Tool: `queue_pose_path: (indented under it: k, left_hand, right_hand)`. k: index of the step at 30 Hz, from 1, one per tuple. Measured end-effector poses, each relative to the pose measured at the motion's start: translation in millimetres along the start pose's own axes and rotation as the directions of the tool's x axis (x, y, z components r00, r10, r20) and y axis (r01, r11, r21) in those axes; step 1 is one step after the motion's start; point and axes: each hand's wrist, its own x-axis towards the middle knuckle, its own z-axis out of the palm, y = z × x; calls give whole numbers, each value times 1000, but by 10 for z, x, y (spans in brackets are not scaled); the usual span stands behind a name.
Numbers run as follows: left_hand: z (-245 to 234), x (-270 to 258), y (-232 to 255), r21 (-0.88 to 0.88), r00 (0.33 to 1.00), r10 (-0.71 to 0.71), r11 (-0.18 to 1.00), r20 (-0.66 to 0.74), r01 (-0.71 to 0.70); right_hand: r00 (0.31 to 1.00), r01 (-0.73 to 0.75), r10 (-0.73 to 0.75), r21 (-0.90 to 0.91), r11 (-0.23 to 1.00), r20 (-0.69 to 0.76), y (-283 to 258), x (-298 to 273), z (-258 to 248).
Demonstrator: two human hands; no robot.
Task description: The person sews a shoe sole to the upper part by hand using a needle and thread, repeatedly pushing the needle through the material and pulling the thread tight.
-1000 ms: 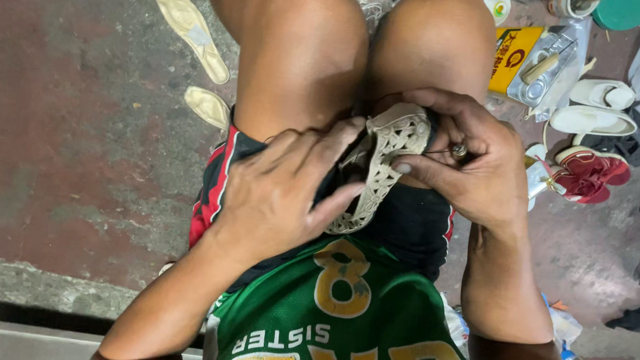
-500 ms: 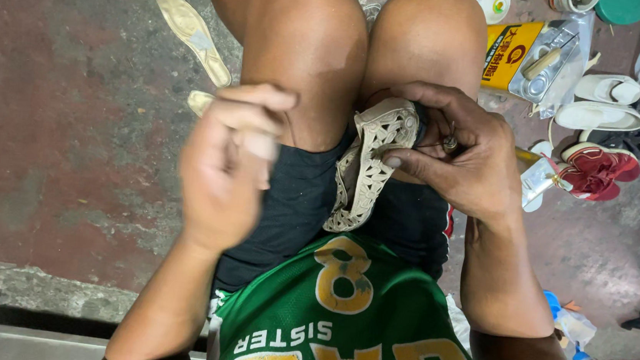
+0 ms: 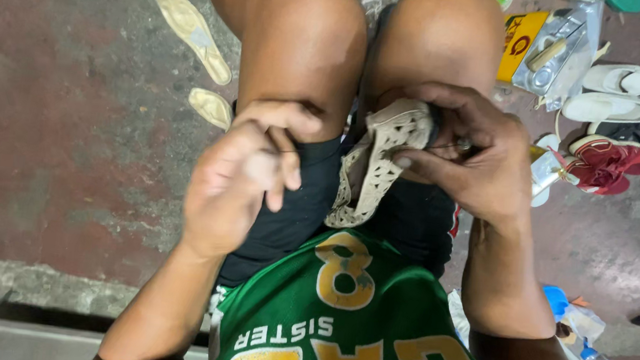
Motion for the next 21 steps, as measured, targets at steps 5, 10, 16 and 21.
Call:
queue_pose_path:
  k: [5,10,16,21]
  left_hand:
    - [84,72,77,612,988,-12,784,-151,103]
    - [37,56,56,951,951,274,226,144,-209]
    - [-626,-165,-17,822,981,161,570,-106,-5]
    - [-1208,-461,-216,586,931,53,789,-360,182]
  right_hand:
    - [994,86,-74,-169,982,79,-131,141,142]
    - [986,123,-100,-183,975,132,-239,312,285]
    - [982,126,-110,-95,987,157,-271,412,340]
    - [987,118,-104,-109,987,121,-291,432,349]
